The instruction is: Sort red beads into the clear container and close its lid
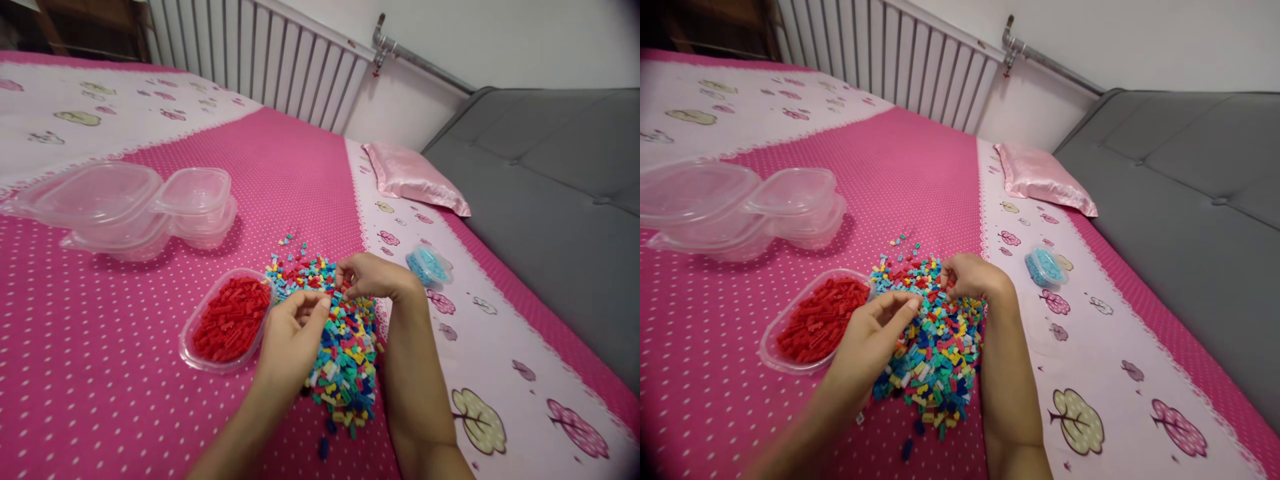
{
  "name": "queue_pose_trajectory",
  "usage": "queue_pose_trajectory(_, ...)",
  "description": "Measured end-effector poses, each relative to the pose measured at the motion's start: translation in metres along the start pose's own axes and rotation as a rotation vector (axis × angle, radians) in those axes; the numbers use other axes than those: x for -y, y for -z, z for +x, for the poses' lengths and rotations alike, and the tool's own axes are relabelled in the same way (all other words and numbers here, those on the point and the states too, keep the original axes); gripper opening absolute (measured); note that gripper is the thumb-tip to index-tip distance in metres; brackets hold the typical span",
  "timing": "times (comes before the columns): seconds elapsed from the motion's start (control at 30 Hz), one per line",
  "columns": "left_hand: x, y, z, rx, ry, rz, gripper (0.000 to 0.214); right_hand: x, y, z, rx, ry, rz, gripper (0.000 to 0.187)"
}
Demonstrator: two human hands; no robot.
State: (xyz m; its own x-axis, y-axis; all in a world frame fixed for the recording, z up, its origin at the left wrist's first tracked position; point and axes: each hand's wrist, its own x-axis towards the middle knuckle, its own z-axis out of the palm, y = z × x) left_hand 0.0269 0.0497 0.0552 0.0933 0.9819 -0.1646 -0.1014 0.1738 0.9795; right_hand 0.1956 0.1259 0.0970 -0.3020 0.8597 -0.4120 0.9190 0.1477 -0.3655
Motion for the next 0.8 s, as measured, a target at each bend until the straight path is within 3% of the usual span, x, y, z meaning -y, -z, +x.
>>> queue_pose_trajectory(0.13, -0.006, 0.001, 0.001, -0.021, 0.192, -0.353, 0.020, 0.002, 0.003, -0.005, -0.104, 0.041, -0.010, 0.013)
queue_pose_trajectory(0.23, -0.009, 0.003, 0.003, 0.024, 0.383, -0.639, 0.024, 0.007, 0.005, -0.012, -0.196, 0.161, 0.054, 0.011)
queue_pose_trajectory(0.4, -0.010, 0.003, 0.005, 0.087, 0.529, -0.902, 0.029, 0.026, 0.006, -0.027, -0.129, 0.457, 0.185, 0.012)
queue_pose_trajectory(0.63, -0.010, 0.002, 0.005, 0.104, 0.518, -1.017, 0.021, 0.043, 0.006, -0.043, 0.007, 0.549, 0.280, 0.022)
queue_pose_trajectory(0.8, -0.012, 0.004, 0.005, 0.036, 0.560, -0.921, 0.025, 0.033, 0.007, -0.041, -0.236, 0.420, 0.226, 0.019)
